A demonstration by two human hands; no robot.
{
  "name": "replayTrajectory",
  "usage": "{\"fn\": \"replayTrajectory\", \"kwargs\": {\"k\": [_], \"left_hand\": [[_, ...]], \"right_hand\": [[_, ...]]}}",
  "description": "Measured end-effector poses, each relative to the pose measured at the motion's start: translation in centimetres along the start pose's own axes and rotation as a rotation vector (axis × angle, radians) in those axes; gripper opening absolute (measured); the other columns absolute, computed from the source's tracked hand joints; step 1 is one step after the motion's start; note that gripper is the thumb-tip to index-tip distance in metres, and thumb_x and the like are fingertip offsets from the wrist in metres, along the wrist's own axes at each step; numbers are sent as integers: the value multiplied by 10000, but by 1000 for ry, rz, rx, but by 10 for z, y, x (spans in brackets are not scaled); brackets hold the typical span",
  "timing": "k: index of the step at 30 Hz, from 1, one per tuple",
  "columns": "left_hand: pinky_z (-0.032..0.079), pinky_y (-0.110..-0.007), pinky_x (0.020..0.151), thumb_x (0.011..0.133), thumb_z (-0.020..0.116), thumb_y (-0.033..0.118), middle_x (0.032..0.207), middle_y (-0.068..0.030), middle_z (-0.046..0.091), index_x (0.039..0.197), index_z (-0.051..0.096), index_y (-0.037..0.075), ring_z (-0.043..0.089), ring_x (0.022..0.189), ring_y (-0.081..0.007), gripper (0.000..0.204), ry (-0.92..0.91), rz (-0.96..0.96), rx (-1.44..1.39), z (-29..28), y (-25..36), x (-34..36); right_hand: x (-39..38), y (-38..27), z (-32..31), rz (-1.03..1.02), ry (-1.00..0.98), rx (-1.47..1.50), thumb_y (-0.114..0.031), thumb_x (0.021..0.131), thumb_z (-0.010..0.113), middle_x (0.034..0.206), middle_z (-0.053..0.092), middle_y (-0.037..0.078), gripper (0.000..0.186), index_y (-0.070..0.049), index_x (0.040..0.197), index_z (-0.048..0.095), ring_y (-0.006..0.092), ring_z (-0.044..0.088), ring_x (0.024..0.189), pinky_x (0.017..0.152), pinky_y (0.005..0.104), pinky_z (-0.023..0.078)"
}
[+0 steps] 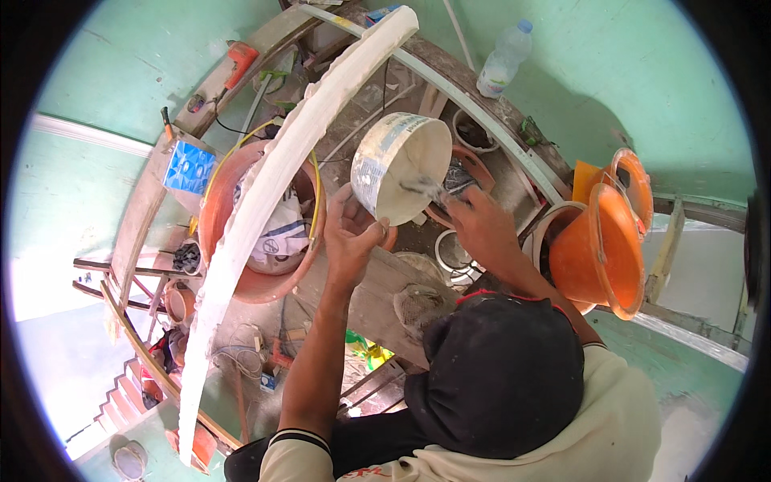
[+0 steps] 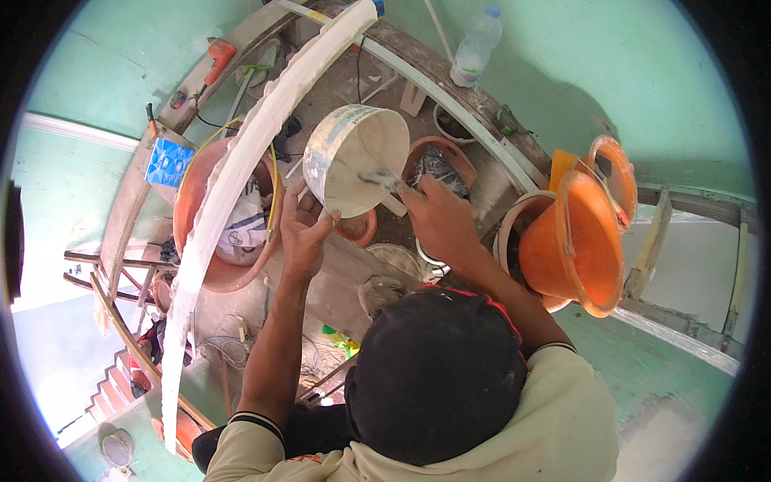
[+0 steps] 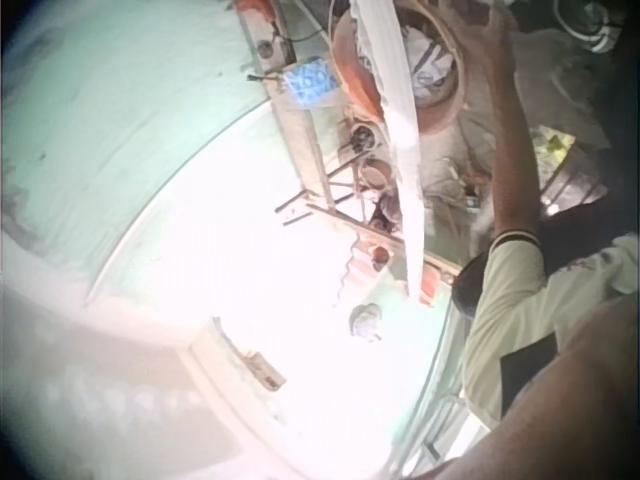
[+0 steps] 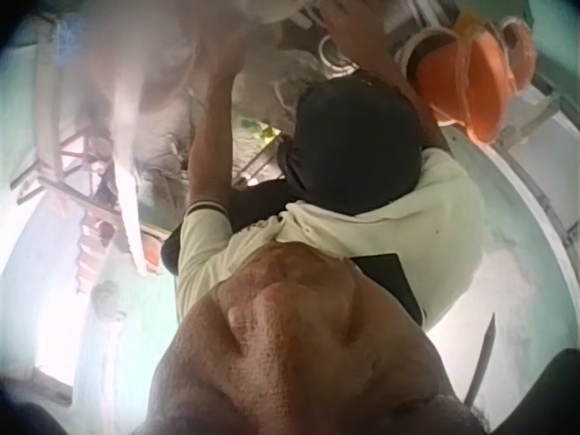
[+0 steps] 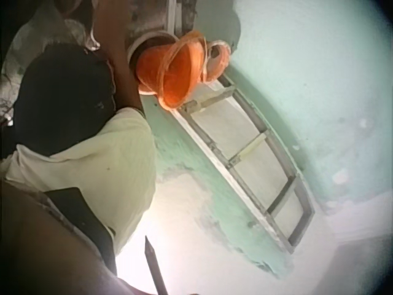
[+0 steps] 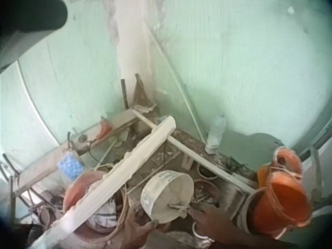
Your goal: The person applies a white paste to a long, curved white object using a trowel. They repeatedly scoop paste from a bucket and spread it along the object's surface.
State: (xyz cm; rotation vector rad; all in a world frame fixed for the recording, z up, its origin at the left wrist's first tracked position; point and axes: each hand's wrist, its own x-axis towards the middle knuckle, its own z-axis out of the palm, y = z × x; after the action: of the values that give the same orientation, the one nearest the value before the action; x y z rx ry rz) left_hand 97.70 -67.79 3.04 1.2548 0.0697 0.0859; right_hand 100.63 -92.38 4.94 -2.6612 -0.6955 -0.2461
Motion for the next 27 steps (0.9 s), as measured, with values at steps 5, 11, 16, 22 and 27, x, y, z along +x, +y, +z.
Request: {"fn": "replayTrajectory", "kwargs": {"k": [5, 11, 16, 22, 27], "left_hand": [[471, -403, 1106, 843, 686, -73, 1406, -195, 584, 1504, 361, -39, 594, 1302, -268, 737, -35, 5, -11, 2, 13, 2], [466, -403, 1111, 822, 692, -86, 1405, -199, 584, 1492, 381, -49, 591, 1301, -267, 739, -30, 108, 32, 0, 13, 13], [474, -388, 1097, 811, 688, -102, 1406, -186, 584, 1498, 394, -59, 586, 1304, -251, 749, -68, 153, 70, 16, 16, 17], [512, -363, 1048, 817, 741, -100, 1407, -135, 589, 1480, 466, -50, 589, 1278, -207, 719, -155, 134, 145, 31, 17, 24], [528, -304, 982, 828, 834, -16, 1325, -95, 649, 1491, 494, -25, 592, 1228, -160, 746, -133, 29, 195, 2, -3, 19]], "right_hand": [[20, -1, -13, -25, 161, 122, -116, 903, 701, 919, 591, 92, 323, -119, 1226, 723, 284, 667, 840, 684, 422, 557], [6, 12, 4, 70, 133, 213, -118, 939, 676, 946, 631, 114, 307, -116, 1243, 717, 349, 662, 851, 719, 473, 555], [23, 42, 7, 63, 219, 204, -114, 987, 652, 1018, 680, 181, 299, -52, 1278, 679, 396, 677, 913, 760, 468, 546], [-20, 12, 35, 448, -211, 1097, -191, 1080, 566, 932, 672, 108, 285, -1, 1281, 635, 198, 639, 691, 560, 327, 487], [-10, -19, 12, 738, -489, 1818, -278, 1109, 493, 889, 610, 48, 282, -21, 1183, 583, 80, 525, 570, 402, 206, 370]]}}
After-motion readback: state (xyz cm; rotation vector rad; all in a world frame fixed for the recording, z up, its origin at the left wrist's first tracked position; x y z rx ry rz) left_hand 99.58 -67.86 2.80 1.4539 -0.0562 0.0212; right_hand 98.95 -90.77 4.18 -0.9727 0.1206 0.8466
